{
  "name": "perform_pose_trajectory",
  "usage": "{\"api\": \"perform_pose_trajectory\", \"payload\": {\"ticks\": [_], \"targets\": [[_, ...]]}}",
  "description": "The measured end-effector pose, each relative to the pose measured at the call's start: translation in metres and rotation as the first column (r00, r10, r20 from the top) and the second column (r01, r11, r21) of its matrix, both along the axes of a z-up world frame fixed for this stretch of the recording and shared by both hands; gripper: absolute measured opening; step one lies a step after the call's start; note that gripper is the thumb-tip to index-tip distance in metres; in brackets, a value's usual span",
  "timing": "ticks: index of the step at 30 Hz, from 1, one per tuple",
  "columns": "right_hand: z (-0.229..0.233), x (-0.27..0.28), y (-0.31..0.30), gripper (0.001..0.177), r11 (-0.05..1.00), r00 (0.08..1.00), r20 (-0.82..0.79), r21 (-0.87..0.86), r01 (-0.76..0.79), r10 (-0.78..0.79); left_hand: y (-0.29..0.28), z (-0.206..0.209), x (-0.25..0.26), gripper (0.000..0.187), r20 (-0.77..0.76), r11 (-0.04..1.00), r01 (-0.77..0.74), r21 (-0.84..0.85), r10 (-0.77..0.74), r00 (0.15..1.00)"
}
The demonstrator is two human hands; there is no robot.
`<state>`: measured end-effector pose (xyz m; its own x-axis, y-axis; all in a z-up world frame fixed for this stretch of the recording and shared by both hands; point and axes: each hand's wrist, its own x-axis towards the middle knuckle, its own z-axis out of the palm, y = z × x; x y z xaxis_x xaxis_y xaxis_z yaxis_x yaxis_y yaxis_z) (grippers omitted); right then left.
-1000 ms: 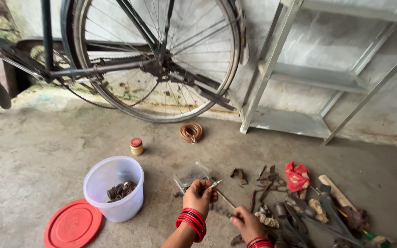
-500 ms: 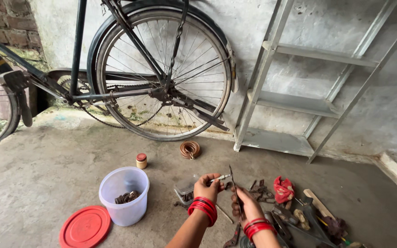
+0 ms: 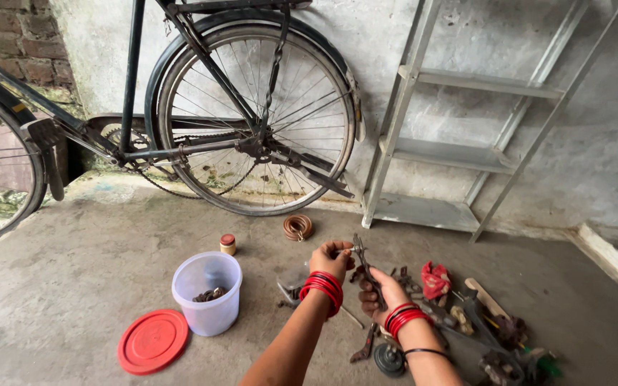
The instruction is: The person picks up various metal parts and tools from a collection on the floor and places them into a bucket and a clear plastic box.
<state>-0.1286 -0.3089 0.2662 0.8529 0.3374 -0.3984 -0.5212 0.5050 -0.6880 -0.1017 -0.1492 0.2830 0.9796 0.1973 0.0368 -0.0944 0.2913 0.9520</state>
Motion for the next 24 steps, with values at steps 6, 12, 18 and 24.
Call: {"api": "perform_pose_trajectory", "payload": {"ticks": [6, 12, 18, 24], "targets": [[0.025, -0.039, 0.008, 0.028, 0.972, 1.000, 0.000, -0.233, -0.030, 0.031, 0.013, 0.026, -0.050, 0.009, 0.049, 0.938, -0.074, 0.337, 0.061, 0.997], [0.055, -0.080, 0.024, 0.051, 0.868, 1.000, -0.014, -0.496, 0.010, -0.020, 0.012, 0.019, -0.076, 0.011, 0.193, 0.773, -0.206, 0.600, 0.110, 0.975], [-0.008, -0.055, 0.009, 0.051, 0.724, 0.923, 0.374, -0.660, 0.201, 0.085, 0.006, 0.018, -0.084, 0.017, 0.076, 0.708, -0.190, 0.680, 0.189, 0.979], [-0.013, -0.062, 0.006, 0.048, 0.563, 0.947, 0.305, -0.802, 0.201, 0.097, 0.006, 0.029, -0.100, 0.031, -0.057, 0.580, -0.045, 0.814, 0.155, 0.986]]}}
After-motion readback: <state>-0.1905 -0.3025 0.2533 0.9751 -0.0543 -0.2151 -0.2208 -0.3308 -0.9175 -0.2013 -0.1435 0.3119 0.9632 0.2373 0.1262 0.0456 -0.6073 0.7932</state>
